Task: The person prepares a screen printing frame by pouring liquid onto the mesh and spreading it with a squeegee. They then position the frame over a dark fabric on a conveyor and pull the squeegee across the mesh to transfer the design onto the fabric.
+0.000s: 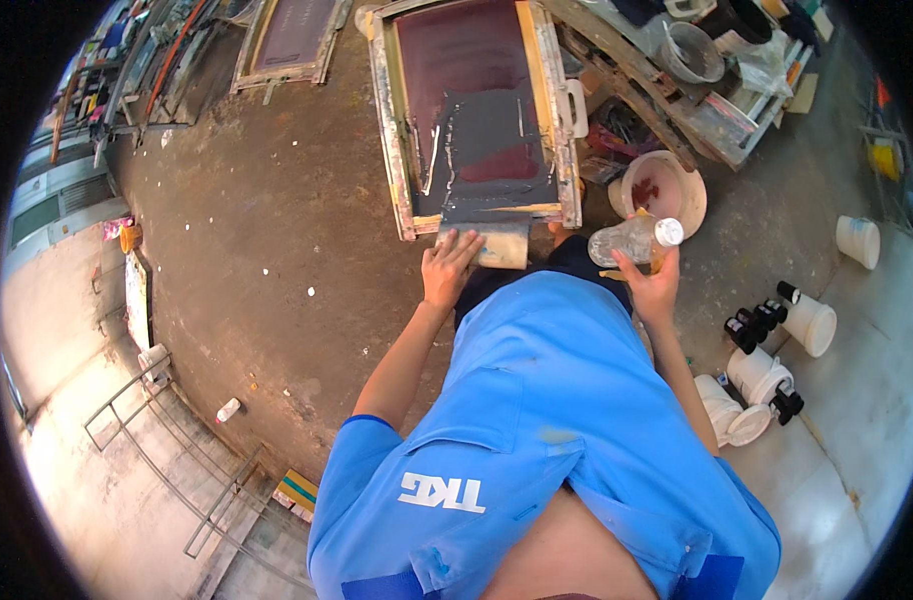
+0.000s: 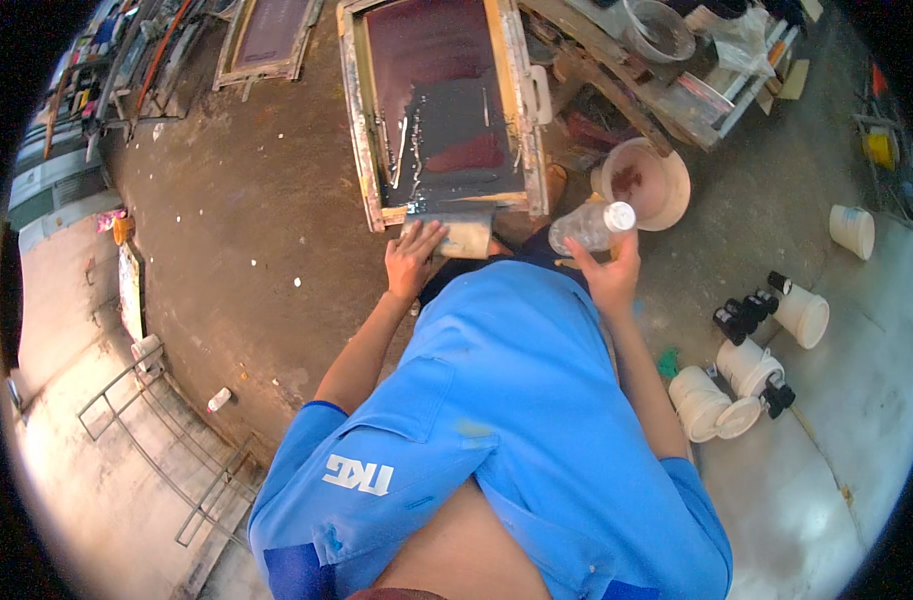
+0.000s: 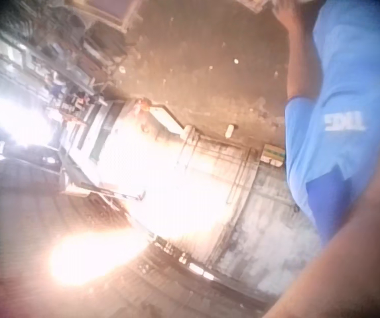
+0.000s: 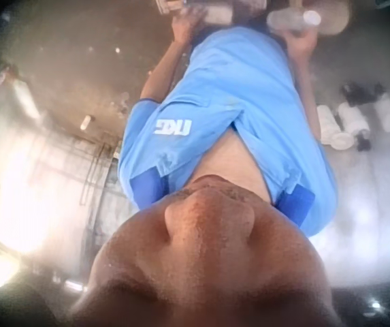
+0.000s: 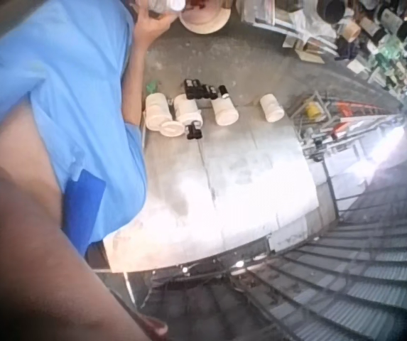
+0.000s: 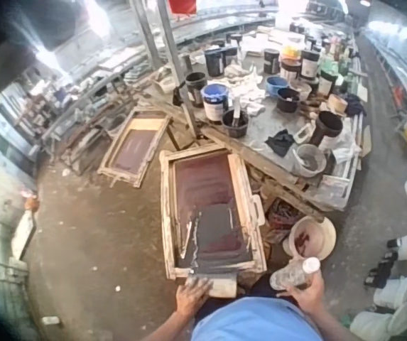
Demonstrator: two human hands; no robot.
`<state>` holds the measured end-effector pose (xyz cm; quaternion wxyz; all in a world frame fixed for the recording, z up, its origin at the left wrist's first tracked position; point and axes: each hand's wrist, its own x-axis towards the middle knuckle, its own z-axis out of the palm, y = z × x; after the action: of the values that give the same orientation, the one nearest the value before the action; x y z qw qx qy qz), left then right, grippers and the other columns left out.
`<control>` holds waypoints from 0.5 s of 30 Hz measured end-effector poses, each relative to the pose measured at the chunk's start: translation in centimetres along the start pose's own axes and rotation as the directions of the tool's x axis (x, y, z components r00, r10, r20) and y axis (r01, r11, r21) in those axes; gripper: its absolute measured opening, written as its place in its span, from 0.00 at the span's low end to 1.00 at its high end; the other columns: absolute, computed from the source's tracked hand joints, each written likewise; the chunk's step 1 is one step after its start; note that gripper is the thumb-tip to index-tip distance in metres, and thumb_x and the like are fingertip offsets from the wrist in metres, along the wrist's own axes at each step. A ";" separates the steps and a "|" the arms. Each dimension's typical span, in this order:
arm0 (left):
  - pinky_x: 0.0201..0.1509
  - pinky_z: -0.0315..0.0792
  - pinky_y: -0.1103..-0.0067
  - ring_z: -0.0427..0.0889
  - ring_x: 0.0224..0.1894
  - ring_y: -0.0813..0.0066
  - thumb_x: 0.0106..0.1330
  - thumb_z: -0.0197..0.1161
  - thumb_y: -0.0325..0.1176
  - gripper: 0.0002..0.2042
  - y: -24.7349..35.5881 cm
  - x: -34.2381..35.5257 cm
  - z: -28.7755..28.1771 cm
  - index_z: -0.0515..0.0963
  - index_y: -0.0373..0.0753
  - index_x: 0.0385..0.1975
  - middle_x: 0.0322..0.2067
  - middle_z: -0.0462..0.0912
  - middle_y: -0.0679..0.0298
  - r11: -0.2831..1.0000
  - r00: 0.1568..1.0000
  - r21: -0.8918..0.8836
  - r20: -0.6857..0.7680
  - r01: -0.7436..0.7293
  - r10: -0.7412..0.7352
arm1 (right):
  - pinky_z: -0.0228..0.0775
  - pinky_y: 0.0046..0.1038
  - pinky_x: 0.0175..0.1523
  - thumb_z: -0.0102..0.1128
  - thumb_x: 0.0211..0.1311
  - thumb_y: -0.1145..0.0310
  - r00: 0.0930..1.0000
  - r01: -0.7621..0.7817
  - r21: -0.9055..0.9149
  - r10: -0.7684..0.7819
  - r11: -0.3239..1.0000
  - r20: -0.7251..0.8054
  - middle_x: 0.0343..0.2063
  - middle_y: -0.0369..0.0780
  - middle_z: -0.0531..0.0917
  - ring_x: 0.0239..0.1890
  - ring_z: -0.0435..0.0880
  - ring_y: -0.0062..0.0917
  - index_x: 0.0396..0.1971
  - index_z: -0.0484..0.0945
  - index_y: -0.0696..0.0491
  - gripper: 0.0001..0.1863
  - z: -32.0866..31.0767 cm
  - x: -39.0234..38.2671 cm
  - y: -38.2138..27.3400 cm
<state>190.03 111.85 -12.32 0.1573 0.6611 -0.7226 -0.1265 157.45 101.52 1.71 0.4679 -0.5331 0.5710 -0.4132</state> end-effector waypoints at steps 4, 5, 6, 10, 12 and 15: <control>0.57 0.70 0.66 0.78 0.63 0.64 0.55 0.71 0.29 0.30 -1.9 1.4 -2.1 0.78 0.55 0.61 0.60 0.81 0.73 1.000 1.000 -0.007 -0.031 0.002 -0.002 | 0.73 0.30 0.58 0.75 0.57 0.75 0.999 0.043 -0.011 -0.043 0.999 -0.030 0.50 0.41 0.82 0.51 0.82 0.25 0.58 0.70 0.59 0.30 -0.3 0.5 0.4; 0.58 0.70 0.65 0.78 0.63 0.65 0.55 0.70 0.28 0.30 -2.9 2.8 -2.3 0.78 0.56 0.61 0.60 0.81 0.73 1.000 0.998 0.000 -0.058 -0.001 0.001 | 0.73 0.30 0.58 0.75 0.57 0.74 0.997 0.050 -0.020 -0.051 0.999 -0.051 0.49 0.41 0.82 0.51 0.82 0.25 0.58 0.70 0.59 0.30 -0.4 0.5 0.5; 0.60 0.70 0.65 0.78 0.63 0.65 0.56 0.70 0.27 0.30 -4.0 4.4 -2.1 0.78 0.56 0.62 0.61 0.80 0.72 0.997 0.992 0.080 -0.124 -0.004 0.014 | 0.73 0.31 0.58 0.76 0.56 0.74 0.998 0.026 0.004 -0.026 1.000 -0.062 0.49 0.42 0.82 0.51 0.82 0.26 0.57 0.70 0.60 0.31 -0.6 0.4 1.0; 0.59 0.73 0.66 0.79 0.62 0.65 0.57 0.67 0.26 0.28 -8.5 12.7 -0.4 0.79 0.57 0.60 0.60 0.81 0.71 0.996 0.968 0.046 -0.244 0.071 -0.058 | 0.73 0.30 0.58 0.77 0.56 0.73 0.999 0.034 -0.081 -0.037 0.996 -0.038 0.50 0.42 0.82 0.51 0.82 0.26 0.58 0.70 0.60 0.31 -1.5 0.7 0.4; 0.57 0.74 0.67 0.81 0.61 0.64 0.56 0.67 0.24 0.28 -10.6 16.2 -0.1 0.80 0.57 0.58 0.58 0.82 0.70 0.996 0.958 0.033 -0.277 0.086 -0.074 | 0.73 0.30 0.57 0.77 0.56 0.72 0.999 0.047 -0.050 -0.047 0.998 -0.013 0.50 0.42 0.82 0.51 0.82 0.26 0.58 0.70 0.59 0.31 -1.8 0.8 -0.3; 0.56 0.76 0.67 0.81 0.59 0.62 0.56 0.64 0.22 0.26 -12.2 19.6 -0.5 0.82 0.55 0.56 0.57 0.83 0.68 0.989 0.945 -0.095 -0.298 0.110 -0.134 | 0.73 0.30 0.58 0.76 0.57 0.72 0.998 0.052 -0.100 -0.055 0.994 -0.026 0.50 0.42 0.82 0.51 0.82 0.26 0.58 0.70 0.59 0.31 -2.5 0.5 -1.3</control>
<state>199.90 91.26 -15.49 0.2838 0.7097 -0.6420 -0.0607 155.32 100.79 3.46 0.4215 -0.5649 0.5828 -0.4044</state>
